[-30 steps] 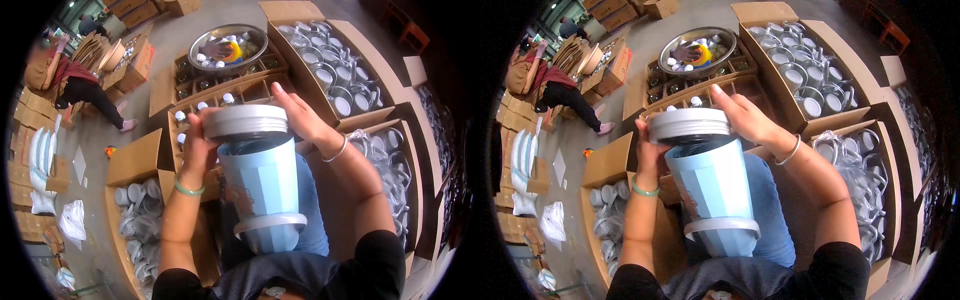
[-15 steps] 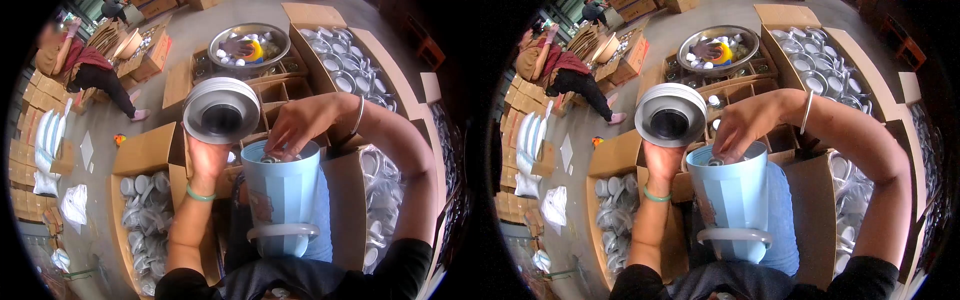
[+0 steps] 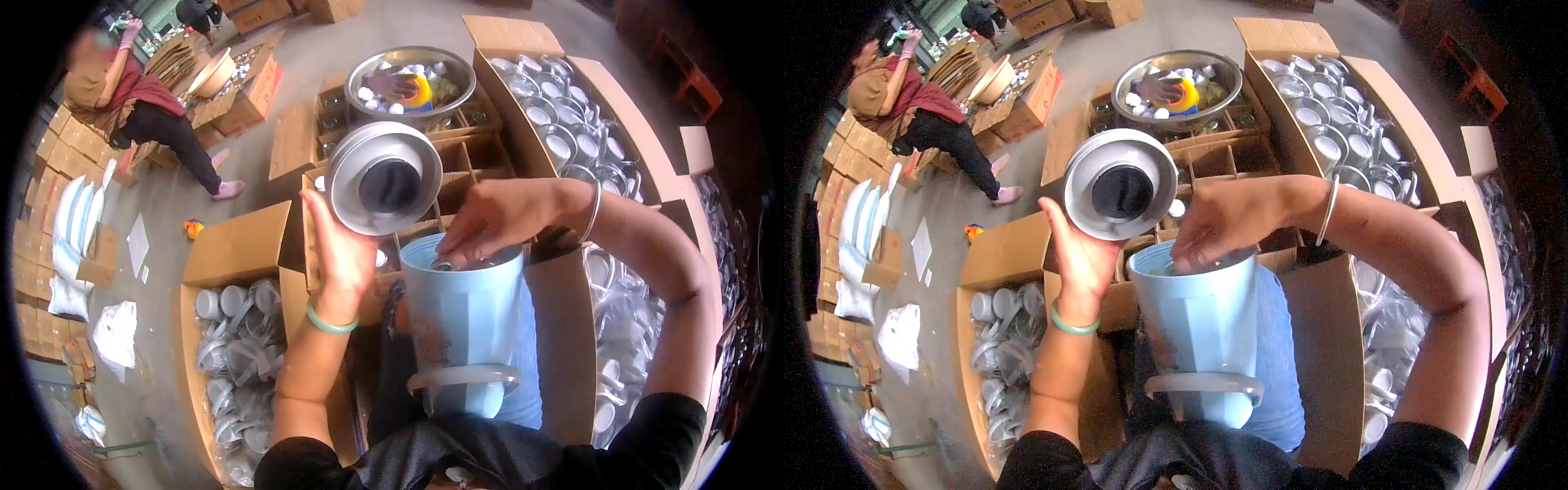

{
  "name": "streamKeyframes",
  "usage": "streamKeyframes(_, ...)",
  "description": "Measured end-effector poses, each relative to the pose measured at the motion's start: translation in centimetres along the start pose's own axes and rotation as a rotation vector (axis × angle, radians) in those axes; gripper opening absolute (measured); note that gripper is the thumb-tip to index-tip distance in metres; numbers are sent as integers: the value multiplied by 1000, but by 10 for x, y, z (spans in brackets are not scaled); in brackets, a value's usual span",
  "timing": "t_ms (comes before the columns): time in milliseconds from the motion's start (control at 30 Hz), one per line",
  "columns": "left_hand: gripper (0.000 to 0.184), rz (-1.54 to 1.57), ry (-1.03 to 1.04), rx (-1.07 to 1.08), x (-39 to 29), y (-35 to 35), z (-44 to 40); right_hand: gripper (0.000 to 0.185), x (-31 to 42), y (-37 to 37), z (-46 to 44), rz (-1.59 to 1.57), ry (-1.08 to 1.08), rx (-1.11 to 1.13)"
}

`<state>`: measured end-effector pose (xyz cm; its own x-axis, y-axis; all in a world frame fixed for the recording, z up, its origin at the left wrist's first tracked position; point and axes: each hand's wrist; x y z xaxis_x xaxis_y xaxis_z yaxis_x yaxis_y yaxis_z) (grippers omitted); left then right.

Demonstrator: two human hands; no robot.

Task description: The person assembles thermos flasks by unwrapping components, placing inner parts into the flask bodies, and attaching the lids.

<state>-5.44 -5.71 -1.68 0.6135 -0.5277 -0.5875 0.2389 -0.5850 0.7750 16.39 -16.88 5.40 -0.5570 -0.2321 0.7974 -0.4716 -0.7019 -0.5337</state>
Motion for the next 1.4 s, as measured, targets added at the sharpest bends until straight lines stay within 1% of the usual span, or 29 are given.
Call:
streamKeyframes(33, 71, -2, 11, 7, -2, 4, -1, 35, 3, -4, 1, 84, 3, -140)
streamKeyframes(67, 74, -106, -19, 11, -4, 9, -2, 30, 8, -9, 1, 167, 1, -279)
streamKeyframes(100, 76, -211, -51, 11, -6, 13, -4, 19, 15, -10, 0, 287, 13, -515)
streamKeyframes(167, 75, -223, -26, 25, -10, 23, -1, 16, 19, -18, -4, 722, -177, -813)
streamKeyframes(200, 70, -183, 0, 35, -12, 26, -1, 14, 21, -17, -3, 839, -132, -797)
streamKeyframes(233, 65, -141, 24, 47, -12, 30, -1, 14, 22, -15, -4, 842, -137, -797)
streamKeyframes(300, 61, -120, 62, 75, -9, 35, -3, 16, 23, -11, -9, 1027, 0, -723)
streamKeyframes(333, 59, -156, 75, 74, -6, 34, -4, 16, 25, -11, -10, 1084, 7, -655)
streamKeyframes(367, 57, -191, 87, 72, -3, 35, -5, 15, 30, -9, -15, 1047, -52, -644)
streamKeyframes(433, 53, -188, 102, 25, 3, 39, -3, 15, 40, -11, -18, 1023, -76, -716)
streamKeyframes(500, 65, -346, 166, 39, 3, 45, -3, 16, 45, -23, -12, 975, -31, -931)
streamKeyframes(533, 63, -363, 255, 45, 4, 50, -3, 17, 40, -25, -8, 980, 75, -966)
streamKeyframes(567, 63, -362, 255, 45, 1, 49, -3, 17, 38, -20, -7, 980, 75, -966)
streamKeyframes(633, 61, -547, 292, 119, -5, 45, -5, 25, 34, -5, -6, 966, 255, -611)
streamKeyframes(667, 59, -525, 283, 149, -3, 42, -6, 24, 35, -1, -12, 957, 82, -640)
streamKeyframes(700, 59, -525, 281, 155, 0, 40, -7, 22, 37, 6, -13, 908, -57, -742)
streamKeyframes(767, 57, -480, 255, 130, 5, 39, -6, 18, 41, 1, -12, 864, -148, -791)
streamKeyframes(833, 54, -500, 246, 133, -1, 36, -4, 11, 37, -1, -8, 799, -172, -920)
streamKeyframes(867, 53, -533, 270, 124, -6, 36, -5, 12, 40, -4, -1, 672, -305, -938)
streamKeyframes(900, 52, -564, 296, 113, -10, 36, -5, 13, 44, -6, 6, 656, -332, -955)
streamKeyframes(967, 50, -556, 263, 98, -10, 30, -4, 18, 44, -3, 3, 727, -192, -1053)
streamKeyframes(1000, 49, -557, 275, 99, -7, 32, -3, 18, 42, -1, 3, 723, -190, -1056)
streamKeyframes(1067, 46, -535, 308, 128, -3, 39, -4, 19, 34, 0, 2, 902, 68, -960)
streamKeyframes(1100, 46, -533, 307, 133, -2, 40, -5, 22, 33, 2, 1, 945, 85, -909)
streamKeyframes(1167, 42, -508, 304, 147, 1, 42, -3, 21, 32, 4, -8, 911, -72, -896)
streamKeyframes(1233, 41, -527, 302, 170, 1, 43, -2, 20, 37, -3, -3, 849, -76, -895)
streamKeyframes(1300, 41, -548, 302, 191, 0, 43, -1, 20, 34, -15, 1, 830, 31, -1113)
streamKeyframes(1367, 41, -605, 330, 233, -3, 42, -1, 23, 34, -7, 4, 892, 123, -889)
streamKeyframes(1400, 41, -605, 329, 235, -3, 42, -1, 23, 33, -1, 0, 854, 27, -860)
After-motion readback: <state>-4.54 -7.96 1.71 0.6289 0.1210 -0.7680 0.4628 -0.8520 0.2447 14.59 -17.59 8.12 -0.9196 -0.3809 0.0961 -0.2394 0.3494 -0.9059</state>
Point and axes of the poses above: each hand's wrist, its own z-axis away from the middle knuckle, its own y-axis out of the palm, x = y × z, and after that the axes turned 14 degrees about x, right-handed
